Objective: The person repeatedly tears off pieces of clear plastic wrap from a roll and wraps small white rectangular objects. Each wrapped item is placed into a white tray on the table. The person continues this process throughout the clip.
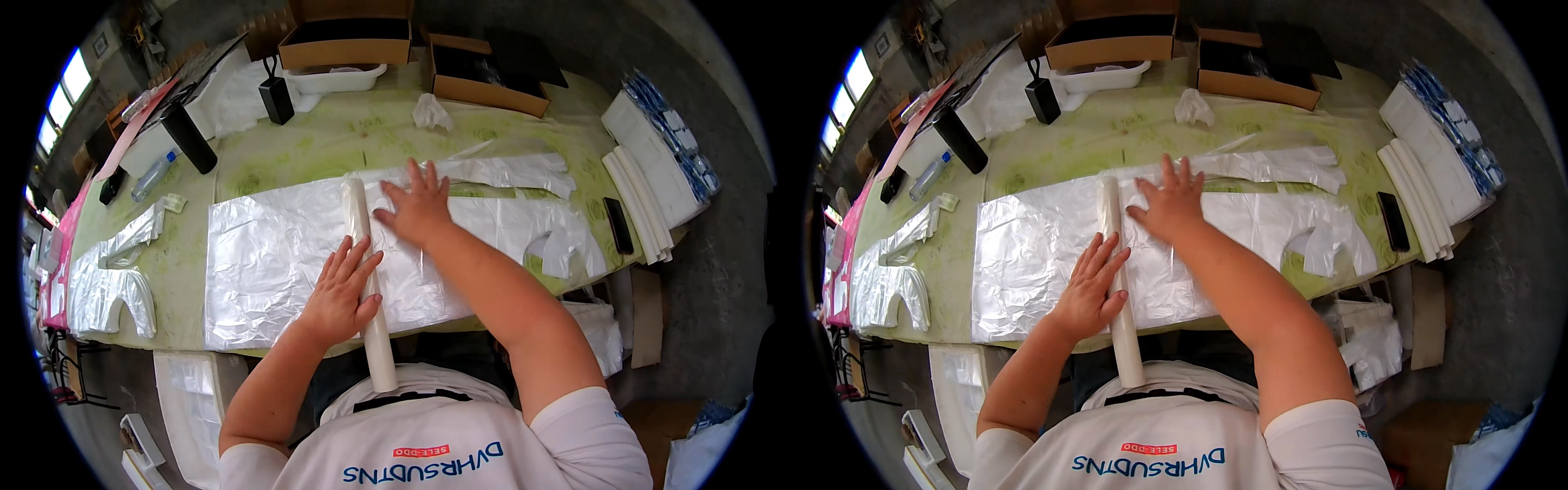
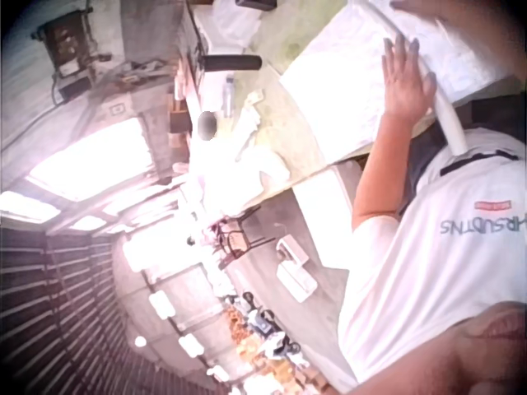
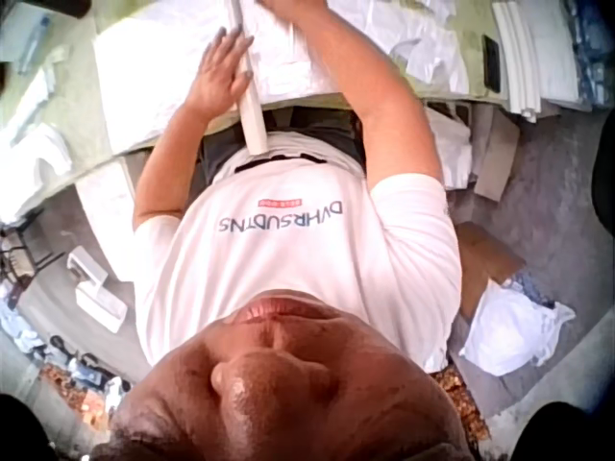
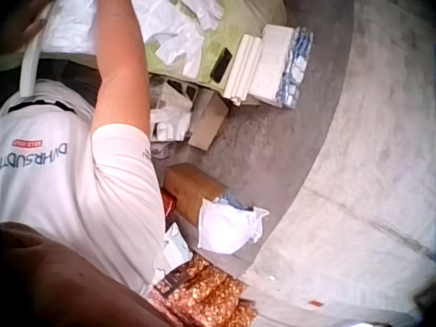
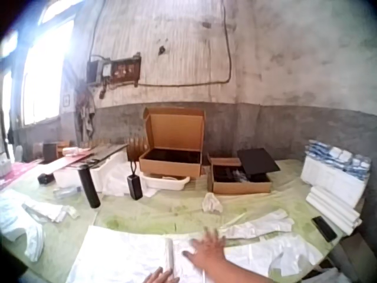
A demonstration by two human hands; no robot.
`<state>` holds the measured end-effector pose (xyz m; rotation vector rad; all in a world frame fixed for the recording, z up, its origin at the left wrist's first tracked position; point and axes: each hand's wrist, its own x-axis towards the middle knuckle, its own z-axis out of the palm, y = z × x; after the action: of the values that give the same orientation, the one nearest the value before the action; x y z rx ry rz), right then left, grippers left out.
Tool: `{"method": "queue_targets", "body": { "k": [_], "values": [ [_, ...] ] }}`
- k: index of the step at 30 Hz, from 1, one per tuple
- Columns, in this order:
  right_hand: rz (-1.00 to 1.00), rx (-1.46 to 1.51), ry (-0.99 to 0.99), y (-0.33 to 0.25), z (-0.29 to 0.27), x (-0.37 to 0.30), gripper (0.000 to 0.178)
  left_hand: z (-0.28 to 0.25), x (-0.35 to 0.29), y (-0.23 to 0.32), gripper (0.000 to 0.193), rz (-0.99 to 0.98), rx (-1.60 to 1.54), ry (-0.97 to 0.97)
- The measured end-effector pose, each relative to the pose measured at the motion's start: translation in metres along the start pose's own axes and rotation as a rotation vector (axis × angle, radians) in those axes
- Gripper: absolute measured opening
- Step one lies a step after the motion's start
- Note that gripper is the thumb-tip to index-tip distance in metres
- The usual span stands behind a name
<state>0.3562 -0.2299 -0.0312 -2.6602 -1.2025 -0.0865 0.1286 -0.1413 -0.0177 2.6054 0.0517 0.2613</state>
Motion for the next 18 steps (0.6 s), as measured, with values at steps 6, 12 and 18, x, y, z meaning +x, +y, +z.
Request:
{"method": "queue_targets", "body": {
  "k": [6,12,18],
  "values": [
    [0.763,-0.01,-0.123,0.163,-0.04,0.021,0.074,0.0,0.001,0.002,0.064,-0.01,-0.02,0.015],
    [1.061,-0.196,-0.01,0.328,-0.106,-0.048,0.085,0.004,0.002,0.0,0.064,-0.008,-0.021,0.023],
    [0.236,-0.019,0.426,0.213,-0.061,-0.076,0.066,0.002,-0.001,0.001,0.062,-0.001,-0.024,0.036]
  ]
}}
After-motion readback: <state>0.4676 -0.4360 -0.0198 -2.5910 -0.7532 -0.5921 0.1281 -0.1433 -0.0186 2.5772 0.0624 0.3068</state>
